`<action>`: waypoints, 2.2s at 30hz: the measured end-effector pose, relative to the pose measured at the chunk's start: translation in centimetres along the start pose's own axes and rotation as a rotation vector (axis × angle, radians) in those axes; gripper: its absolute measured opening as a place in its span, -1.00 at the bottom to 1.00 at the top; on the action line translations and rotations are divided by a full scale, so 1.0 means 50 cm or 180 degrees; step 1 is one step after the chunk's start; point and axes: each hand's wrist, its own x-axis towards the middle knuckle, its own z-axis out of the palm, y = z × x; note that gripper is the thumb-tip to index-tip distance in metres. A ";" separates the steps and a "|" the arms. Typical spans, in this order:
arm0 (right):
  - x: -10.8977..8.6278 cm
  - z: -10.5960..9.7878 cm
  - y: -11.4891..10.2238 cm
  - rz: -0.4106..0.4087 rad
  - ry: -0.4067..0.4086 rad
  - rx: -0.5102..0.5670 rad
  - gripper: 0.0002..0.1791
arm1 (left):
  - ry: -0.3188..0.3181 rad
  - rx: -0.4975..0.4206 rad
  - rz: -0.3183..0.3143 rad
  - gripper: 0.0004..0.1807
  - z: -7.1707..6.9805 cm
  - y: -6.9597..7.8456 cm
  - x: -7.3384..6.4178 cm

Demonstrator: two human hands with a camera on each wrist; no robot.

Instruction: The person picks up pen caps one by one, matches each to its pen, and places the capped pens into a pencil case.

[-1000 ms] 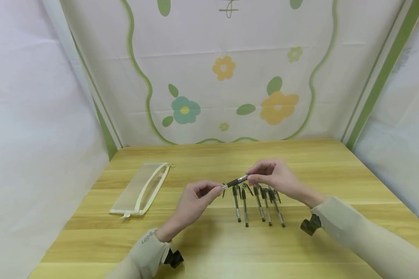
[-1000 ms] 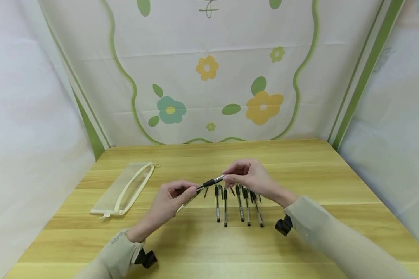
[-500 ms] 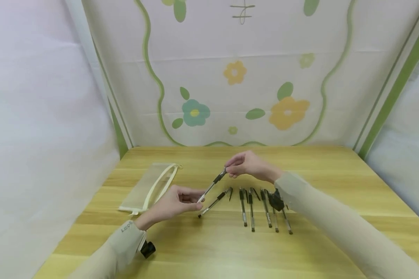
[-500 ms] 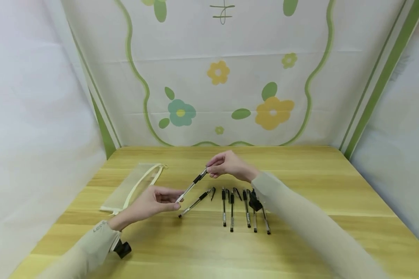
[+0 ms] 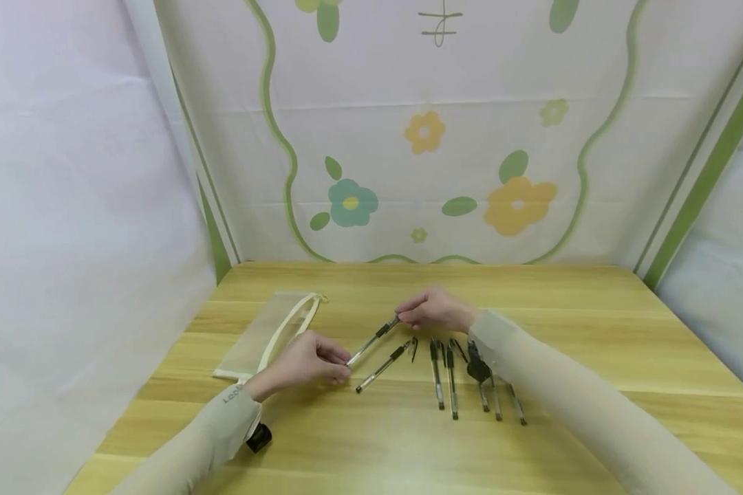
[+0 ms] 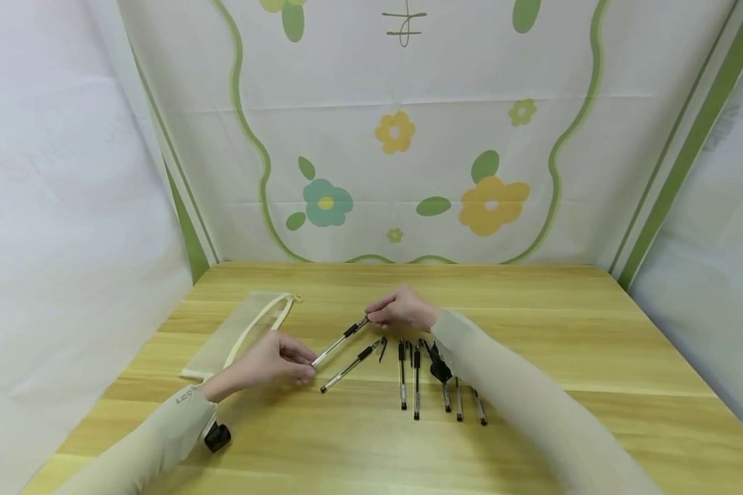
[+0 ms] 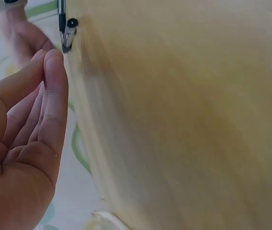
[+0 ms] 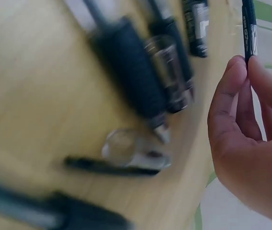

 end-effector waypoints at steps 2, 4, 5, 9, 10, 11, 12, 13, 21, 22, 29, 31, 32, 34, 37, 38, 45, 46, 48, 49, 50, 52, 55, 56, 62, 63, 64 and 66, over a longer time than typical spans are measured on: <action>0.001 -0.003 0.009 -0.0050 -0.0015 -0.0158 -0.70 | -0.0012 -0.0070 -0.0044 -0.77 -0.004 -0.006 0.000; 0.000 -0.003 0.013 -0.0075 -0.0017 -0.0361 -0.74 | -0.0005 -0.0085 -0.0078 -0.78 -0.005 -0.008 -0.001; -0.001 -0.001 0.013 -0.0090 -0.0005 -0.0482 -0.76 | 0.0009 -0.0041 -0.0083 -0.79 -0.004 -0.009 0.000; -0.004 0.009 0.010 -0.0111 0.0081 -0.0852 -0.81 | 0.0083 0.0257 -0.0085 -0.88 0.002 -0.006 0.001; -0.004 0.011 0.008 -0.0120 0.0099 -0.0904 -0.82 | 0.0101 0.0344 -0.0077 -0.90 0.002 -0.005 0.002; -0.003 0.013 0.007 -0.0129 0.0110 -0.0937 -0.82 | 0.0112 0.0418 -0.0068 -0.92 0.003 -0.004 0.002; -0.002 0.015 0.006 -0.0147 0.0118 -0.0974 -0.83 | 0.0121 0.0473 -0.0064 -0.94 0.003 -0.003 0.002; -0.001 0.016 0.006 -0.0169 0.0115 -0.1000 -0.83 | 0.0132 0.0504 -0.0054 -0.94 0.002 -0.002 0.002; 0.004 0.007 0.013 -0.0357 -0.0101 -0.0927 -0.83 | 0.0235 0.0522 -0.0122 -0.89 -0.003 -0.008 -0.001; 0.001 0.004 0.012 -0.0367 -0.0131 -0.0888 -0.81 | 0.0257 0.0506 -0.0132 -0.88 -0.004 -0.006 -0.002; -0.042 -0.039 0.011 -0.0460 -0.0075 -0.0811 -0.64 | 0.0495 0.0767 0.0074 -0.85 0.000 0.032 0.008; -0.061 -0.052 0.010 -0.0441 -0.0019 -0.0775 -0.63 | 0.0464 0.0803 0.0162 -0.81 0.009 0.051 0.021; -0.071 -0.059 0.011 -0.0446 -0.0001 -0.0740 -0.61 | 0.0419 0.0820 0.0194 -0.79 0.015 0.061 0.029; -0.093 -0.071 0.011 -0.0435 0.0042 -0.0685 -0.60 | 0.0290 0.0792 0.0245 -0.75 0.029 0.079 0.046; -0.125 -0.086 0.014 -0.0456 0.0058 -0.0574 -0.56 | 0.0149 0.0840 0.0284 -0.70 0.049 0.098 0.069; -0.134 -0.089 0.015 -0.0466 0.0048 -0.0560 -0.54 | 0.0134 0.0890 0.0275 -0.70 0.054 0.101 0.075; -0.173 -0.099 0.021 -0.0492 -0.0021 -0.0256 -0.48 | 0.0188 0.0964 0.0173 -0.77 0.079 0.104 0.097; -0.178 -0.099 0.020 -0.0496 -0.0014 -0.0255 -0.48 | 0.0183 0.0974 0.0170 -0.78 0.081 0.103 0.098; -0.188 -0.097 0.019 -0.0514 -0.0004 -0.0258 -0.50 | 0.0174 0.1003 0.0190 -0.79 0.084 0.098 0.100; -0.193 -0.097 0.019 -0.0513 -0.0006 -0.0257 -0.50 | 0.0170 0.1014 0.0200 -0.79 0.086 0.096 0.099; -0.198 -0.095 0.019 -0.0514 -0.0013 -0.0251 -0.51 | 0.0173 0.1017 0.0220 -0.80 0.087 0.094 0.098; -0.206 -0.092 0.018 -0.0516 -0.0035 -0.0253 -0.50 | 0.0183 0.0978 0.0240 -0.81 0.087 0.088 0.095; -0.216 -0.088 0.021 -0.0492 -0.0070 -0.0267 -0.49 | 0.0201 0.0814 0.0198 -0.82 0.085 0.078 0.088; -0.218 -0.087 0.022 -0.0487 -0.0081 -0.0281 -0.49 | 0.0209 0.0747 0.0170 -0.83 0.085 0.074 0.087; -0.224 -0.085 0.033 -0.0464 -0.0099 -0.0279 -0.49 | 0.0201 0.0522 -0.0012 -0.83 0.088 0.056 0.083; -0.225 -0.085 0.035 -0.0461 -0.0095 -0.0258 -0.48 | 0.0195 0.0527 -0.0016 -0.82 0.089 0.055 0.083; -0.226 -0.085 0.036 -0.0458 -0.0083 -0.0238 -0.48 | 0.0192 0.0552 -0.0014 -0.81 0.091 0.054 0.083; -0.228 -0.085 0.039 -0.0454 -0.0080 -0.0208 -0.48 | 0.0191 0.0635 -0.0009 -0.78 0.094 0.053 0.084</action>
